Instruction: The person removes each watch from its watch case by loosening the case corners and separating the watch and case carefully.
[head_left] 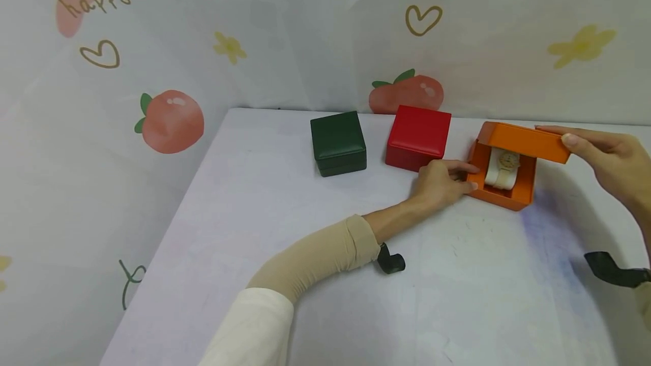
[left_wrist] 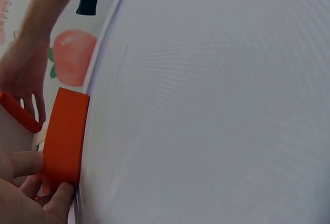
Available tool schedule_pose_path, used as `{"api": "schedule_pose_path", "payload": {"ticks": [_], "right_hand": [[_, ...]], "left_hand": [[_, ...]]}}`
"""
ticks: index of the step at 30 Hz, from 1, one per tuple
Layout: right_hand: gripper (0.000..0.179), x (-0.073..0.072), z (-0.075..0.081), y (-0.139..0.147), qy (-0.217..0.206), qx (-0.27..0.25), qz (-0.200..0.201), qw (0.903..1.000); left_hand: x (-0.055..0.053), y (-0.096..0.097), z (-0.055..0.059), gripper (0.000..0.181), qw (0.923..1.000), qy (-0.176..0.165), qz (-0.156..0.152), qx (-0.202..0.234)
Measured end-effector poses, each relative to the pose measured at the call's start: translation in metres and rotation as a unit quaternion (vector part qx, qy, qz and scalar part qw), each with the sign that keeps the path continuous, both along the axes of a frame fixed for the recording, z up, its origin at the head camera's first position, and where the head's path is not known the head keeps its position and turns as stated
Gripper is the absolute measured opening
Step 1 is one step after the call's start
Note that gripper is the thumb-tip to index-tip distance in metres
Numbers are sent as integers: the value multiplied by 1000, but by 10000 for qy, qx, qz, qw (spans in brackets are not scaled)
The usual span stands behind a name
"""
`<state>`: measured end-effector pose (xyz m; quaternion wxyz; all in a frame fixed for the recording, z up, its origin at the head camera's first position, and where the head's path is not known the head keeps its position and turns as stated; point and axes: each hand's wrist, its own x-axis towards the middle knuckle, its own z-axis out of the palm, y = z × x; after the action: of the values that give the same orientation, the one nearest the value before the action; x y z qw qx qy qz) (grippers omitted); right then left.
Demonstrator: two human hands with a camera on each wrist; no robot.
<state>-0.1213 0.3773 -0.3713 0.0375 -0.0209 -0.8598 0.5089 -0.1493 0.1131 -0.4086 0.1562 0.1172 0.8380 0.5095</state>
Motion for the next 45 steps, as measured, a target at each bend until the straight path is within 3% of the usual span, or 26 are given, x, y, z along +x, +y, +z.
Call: {"api": "schedule_pose_path", "payload": {"ticks": [5, 11, 18, 23, 27, 29, 36, 43, 45], "right_hand": [[37, 2, 3, -3, 43, -134, 96, 9999], [33, 0, 3, -4, 550, -359, 171, 9977], [33, -2, 2, -6, 580, -360, -205, 9975], [34, -5, 1, -9, 944, -505, -135, 9942], [35, -8, 1, -11, 920, -630, -197, 9936], [36, -9, 2, -11, 823, -779, -139, 9935], [47, -9, 4, -8, 765, -282, 493, 9954], [57, -12, 3, -9, 921, -512, 640, 9924], [56, -13, 4, -10, 1058, -835, 572, 9892]], "left_hand": [[-1, 0, 1, 20, 9999, 15, 9, -134], [-2, 1, 1, 20, 9997, 24, -12, -225], [-1, 2, 1, 20, 9999, -12, -9, -161], [0, 2, 0, 19, 9999, -67, 8, -119], [1, 2, 1, 20, 9999, -73, 35, -100], [1, 2, 1, 20, 9999, -68, 45, -65], [2, 1, 3, 20, 10000, -52, 52, -41], [2, 2, 4, 19, 9999, -102, 118, -12], [2, 2, 4, 19, 9999, -95, 136, -12]]}}
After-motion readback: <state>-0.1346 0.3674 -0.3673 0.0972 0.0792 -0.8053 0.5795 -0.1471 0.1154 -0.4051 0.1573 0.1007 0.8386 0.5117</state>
